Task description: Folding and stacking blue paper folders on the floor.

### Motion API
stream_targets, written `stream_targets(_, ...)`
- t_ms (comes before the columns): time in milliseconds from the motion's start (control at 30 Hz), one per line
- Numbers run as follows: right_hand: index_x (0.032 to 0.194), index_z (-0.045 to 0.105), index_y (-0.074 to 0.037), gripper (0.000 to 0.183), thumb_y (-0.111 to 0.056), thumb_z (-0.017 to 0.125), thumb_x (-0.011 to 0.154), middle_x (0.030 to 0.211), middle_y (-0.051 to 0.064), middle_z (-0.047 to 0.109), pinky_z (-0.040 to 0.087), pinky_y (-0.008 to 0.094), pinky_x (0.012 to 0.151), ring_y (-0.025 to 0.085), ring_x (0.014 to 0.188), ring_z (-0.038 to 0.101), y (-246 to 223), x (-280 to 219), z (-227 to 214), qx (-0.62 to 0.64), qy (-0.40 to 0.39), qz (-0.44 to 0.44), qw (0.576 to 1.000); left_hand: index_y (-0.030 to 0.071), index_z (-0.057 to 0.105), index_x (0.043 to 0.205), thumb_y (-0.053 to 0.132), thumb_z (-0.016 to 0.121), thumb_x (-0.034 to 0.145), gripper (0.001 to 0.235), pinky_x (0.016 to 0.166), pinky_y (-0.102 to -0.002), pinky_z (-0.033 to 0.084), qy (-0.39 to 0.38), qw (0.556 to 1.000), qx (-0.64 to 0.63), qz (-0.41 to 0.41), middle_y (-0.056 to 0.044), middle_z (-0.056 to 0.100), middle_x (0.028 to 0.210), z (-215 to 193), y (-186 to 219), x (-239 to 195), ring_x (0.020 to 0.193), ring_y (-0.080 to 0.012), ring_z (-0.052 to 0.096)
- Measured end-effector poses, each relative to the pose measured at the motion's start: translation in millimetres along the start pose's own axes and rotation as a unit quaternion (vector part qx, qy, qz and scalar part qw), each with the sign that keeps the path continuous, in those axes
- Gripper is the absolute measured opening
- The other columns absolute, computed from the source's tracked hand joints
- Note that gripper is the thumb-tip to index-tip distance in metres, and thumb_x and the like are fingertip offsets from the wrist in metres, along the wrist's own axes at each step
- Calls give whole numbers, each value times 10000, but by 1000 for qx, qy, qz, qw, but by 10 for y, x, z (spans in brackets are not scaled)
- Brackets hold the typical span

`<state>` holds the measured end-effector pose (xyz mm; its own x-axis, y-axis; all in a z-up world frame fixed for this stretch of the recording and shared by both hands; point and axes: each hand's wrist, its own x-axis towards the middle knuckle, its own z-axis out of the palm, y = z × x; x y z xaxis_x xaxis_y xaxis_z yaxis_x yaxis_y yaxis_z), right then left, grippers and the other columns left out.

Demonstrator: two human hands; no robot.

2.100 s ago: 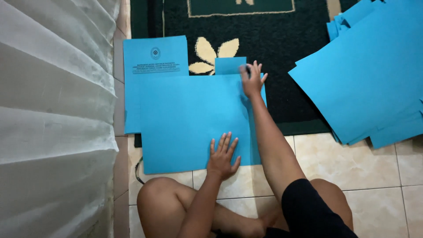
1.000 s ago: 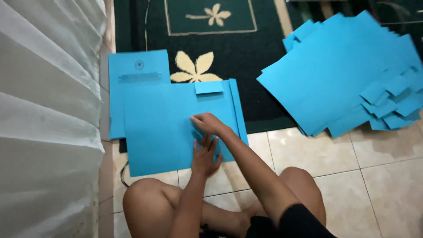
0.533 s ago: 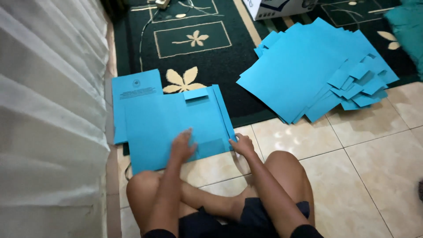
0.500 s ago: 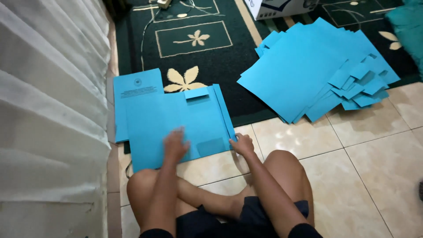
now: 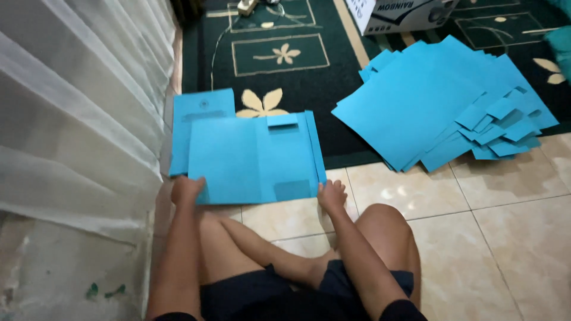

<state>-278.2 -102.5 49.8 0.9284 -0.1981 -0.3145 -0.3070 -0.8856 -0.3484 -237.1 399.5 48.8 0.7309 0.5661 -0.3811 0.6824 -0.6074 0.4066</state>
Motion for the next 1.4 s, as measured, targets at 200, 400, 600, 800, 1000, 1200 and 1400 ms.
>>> stream_targets(200,1339,546,-6,533,-339,660,938,1324,222,488,469,558,995,440,1262,455,-42,-26,-26,4,-14,34,999,-36,700,1259,746,394,1029,871,1139,-621,353,-94,968,-120,199,-281,623,1359,-595,754,-570,1350,-467,503)
stream_targets(400,1346,628,-91,550,-370,751,888,1281,139,513,490,570,978,397,1231,477,185,128,25,75,3,43,996,173,309,1629,822,162,940,957,1152,-649,353,-369,803,-466,48,-263,305,1656,-144,1835,-1753,1423,-517,449)
stream_targets(600,1019,790,-123,328,-355,684,814,938,123,753,533,465,766,345,967,697,755,805,379,414,98,211,880,301,554,1477,714,609,897,714,1149,-551,428,-155,894,94,411,-147,383,1627,1686,1298,-2040,1500,-348,388)
stream_targets(800,1195,731,-131,388,-410,694,927,1231,137,726,570,465,886,332,1082,714,392,395,20,300,183,99,931,379,596,1382,600,654,867,564,1104,-522,417,-5,852,132,506,-52,446,1564,1941,918,-2048,1451,-245,450)
stream_targets(1000,1364,613,57,527,-310,597,986,1474,324,536,333,678,1124,466,1415,469,-343,-321,-90,69,187,-172,965,163,411,1584,655,490,958,800,1208,-698,182,13,905,129,404,-263,208,1691,1586,1098,-1866,1583,-415,156)
stream_targets(1200,1605,283,-22,814,-607,353,1043,1695,220,218,-30,689,1222,335,1598,134,-511,-326,-61,-48,34,-123,991,187,339,1615,615,449,988,767,1183,-750,93,62,900,121,415,-218,220,1700,1714,999,-1892,1596,-378,131)
stream_targets(1400,1593,334,-25,859,-672,349,1027,1682,201,289,27,714,1223,335,1589,197,-533,542,119,-131,92,-167,973,177,397,1585,615,464,957,769,1171,-736,117,104,891,136,420,-220,292,1672,1684,1031,-1919,1579,-381,201)
